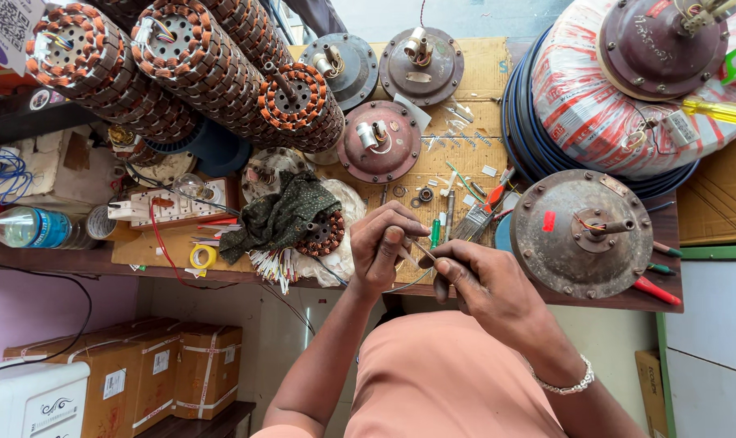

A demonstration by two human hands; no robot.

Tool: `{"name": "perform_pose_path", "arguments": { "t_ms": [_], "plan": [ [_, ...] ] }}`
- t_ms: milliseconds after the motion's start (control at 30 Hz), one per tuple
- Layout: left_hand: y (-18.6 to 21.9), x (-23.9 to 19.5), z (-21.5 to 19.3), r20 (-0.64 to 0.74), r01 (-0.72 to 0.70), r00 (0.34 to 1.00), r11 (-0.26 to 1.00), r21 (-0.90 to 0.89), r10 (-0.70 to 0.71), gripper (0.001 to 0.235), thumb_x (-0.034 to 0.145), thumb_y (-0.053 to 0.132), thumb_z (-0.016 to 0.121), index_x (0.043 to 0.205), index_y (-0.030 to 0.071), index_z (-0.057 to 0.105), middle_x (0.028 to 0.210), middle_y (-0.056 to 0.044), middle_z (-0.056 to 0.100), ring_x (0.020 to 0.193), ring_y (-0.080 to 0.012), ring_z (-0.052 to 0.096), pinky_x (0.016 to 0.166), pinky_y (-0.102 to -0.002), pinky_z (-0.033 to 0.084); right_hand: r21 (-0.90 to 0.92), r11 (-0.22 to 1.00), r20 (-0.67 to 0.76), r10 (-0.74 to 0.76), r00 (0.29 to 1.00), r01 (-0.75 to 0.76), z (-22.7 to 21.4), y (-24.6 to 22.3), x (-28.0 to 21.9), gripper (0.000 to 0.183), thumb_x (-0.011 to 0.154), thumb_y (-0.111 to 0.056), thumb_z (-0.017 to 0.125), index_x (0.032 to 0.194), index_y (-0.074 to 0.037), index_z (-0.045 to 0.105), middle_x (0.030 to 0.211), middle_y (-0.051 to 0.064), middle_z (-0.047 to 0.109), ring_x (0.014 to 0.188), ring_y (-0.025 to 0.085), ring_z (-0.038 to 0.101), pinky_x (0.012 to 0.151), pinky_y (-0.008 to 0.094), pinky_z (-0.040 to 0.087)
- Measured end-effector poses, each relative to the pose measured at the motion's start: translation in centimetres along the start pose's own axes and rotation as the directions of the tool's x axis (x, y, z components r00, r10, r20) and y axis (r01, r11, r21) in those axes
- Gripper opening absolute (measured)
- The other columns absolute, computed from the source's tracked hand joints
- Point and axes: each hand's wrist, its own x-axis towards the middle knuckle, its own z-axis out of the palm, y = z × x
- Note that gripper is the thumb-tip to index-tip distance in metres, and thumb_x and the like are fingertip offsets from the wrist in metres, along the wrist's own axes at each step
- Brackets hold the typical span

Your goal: The person works at a cluttered workbench, using a screwdriver to tighten screws on a small white electrical component. They handle wires and the component, occasionally picking up and setting down tools while assembling or repairing the device.

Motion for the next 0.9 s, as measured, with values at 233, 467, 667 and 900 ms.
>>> {"name": "perform_pose_path", "arguments": {
  "t_ms": [233,467,667,900],
  "plan": [
    [-0.5,-0.3,1.5,-0.1,0.098,0.989,0.989,-0.113,-0.11,0.049,0.116,0.038,0.044,0.099,-0.001,0.07,0.092,-0.008,0.062,0.063,-0.0078,0.046,0.055,-0.024,0.035,0.072,0.997,-0.183,0.051,0.982,-0.038,2.1,0.2,-0.3,0.019,0.1,-0.018,0.061,0.097,0.0,0.067,0.061,0.004,0.057,0.054,0.009,0.048,0.048,0.029,0.043],
    [0.1,0.6,0.2,0.024,0.014,1.0,1.0,-0.005,-0.014,0.047,0.117,0.035,0.042,0.103,-0.001,0.07,0.094,-0.009,0.064,0.062,-0.0074,0.05,0.055,-0.023,0.04,-0.125,0.976,-0.304,-0.207,0.93,0.177,2.0,-0.3,-1.0,0.018,0.095,-0.01,0.065,0.11,-0.003,0.071,0.078,0.01,0.072,0.063,0.013,0.067,0.059,0.029,0.054],
    [0.2,1.7,-0.6,0.146,0.068,0.987,0.997,0.046,-0.074,0.045,0.116,0.033,0.042,0.105,-0.002,0.069,0.101,-0.011,0.063,0.064,-0.0082,0.059,0.055,-0.023,0.047,-0.377,0.874,-0.386,-0.449,0.806,0.306,2.0,-0.7,-1.6,0.022,0.095,-0.007,0.067,0.117,-0.003,0.07,0.093,0.016,0.074,0.078,0.019,0.073,0.067,0.031,0.056],
    [-0.3,1.0,1.1,-0.021,0.04,0.999,0.999,0.004,-0.04,0.047,0.114,0.038,0.042,0.103,0.0,0.069,0.096,-0.011,0.064,0.065,-0.0083,0.054,0.055,-0.022,0.043,0.28,0.96,-0.169,0.024,0.985,0.024,2.1,0.5,-0.5,0.026,0.102,-0.013,0.058,0.123,-0.004,0.07,0.069,0.0,0.054,0.057,0.006,0.043,0.048,0.025,0.037]
  ]
}}
